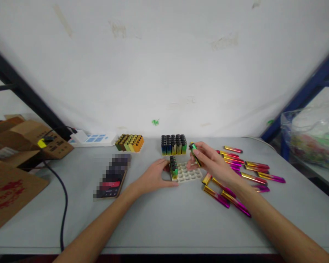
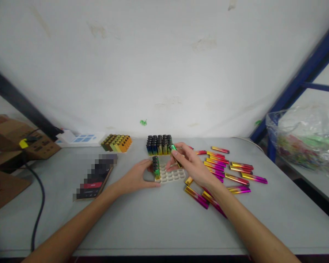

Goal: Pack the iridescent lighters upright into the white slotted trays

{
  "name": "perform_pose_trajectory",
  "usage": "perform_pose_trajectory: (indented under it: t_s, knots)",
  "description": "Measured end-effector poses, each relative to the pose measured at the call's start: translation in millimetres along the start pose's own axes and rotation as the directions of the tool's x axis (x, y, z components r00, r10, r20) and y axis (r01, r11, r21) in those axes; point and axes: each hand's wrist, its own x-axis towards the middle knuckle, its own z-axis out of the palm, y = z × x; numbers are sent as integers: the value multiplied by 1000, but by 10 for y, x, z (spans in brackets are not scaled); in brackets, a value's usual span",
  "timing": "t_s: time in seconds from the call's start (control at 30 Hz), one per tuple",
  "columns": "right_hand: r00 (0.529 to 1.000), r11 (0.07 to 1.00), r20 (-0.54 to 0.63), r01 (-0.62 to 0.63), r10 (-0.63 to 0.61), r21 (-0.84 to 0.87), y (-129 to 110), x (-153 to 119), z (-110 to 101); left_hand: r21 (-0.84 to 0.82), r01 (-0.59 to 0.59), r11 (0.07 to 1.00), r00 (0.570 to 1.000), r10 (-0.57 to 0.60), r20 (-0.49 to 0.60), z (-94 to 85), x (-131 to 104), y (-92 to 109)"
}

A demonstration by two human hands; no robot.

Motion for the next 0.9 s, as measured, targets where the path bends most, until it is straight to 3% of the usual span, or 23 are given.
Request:
perform_pose_trajectory:
  t_s: [0.17, 0.23, 0.33, 0.43, 0.63, 0.9]
  knots:
    - [999, 999, -6, -46, 46, -16, 166, -41, 133, -6, -12, 1000, 1000, 12, 4, 6, 1, -20]
    - [997, 983, -77, -25, 11, -180, 195, -65, 159, -4, -16, 1000, 1000, 16, 4, 5, 2, -19]
    - [985, 865, -130, 36, -116, -501, 187, -90, 190, -6, -17, 1000, 1000, 18, 6, -4, 3, -3]
    - [973, 763, -145, 46, -181, -645, 166, -95, 214, -2, -13, 1000, 1000, 13, 9, -14, 2, 16]
    - [946, 699, -255, -44, -201, -714, 238, -74, 211, 0, -8, 1000, 1000, 8, -5, -8, 0, 16]
    - [968, 696, -221, -74, -123, -714, 302, -96, 219, -20, 3, 1000, 1000, -2, 7, -5, 5, 8]
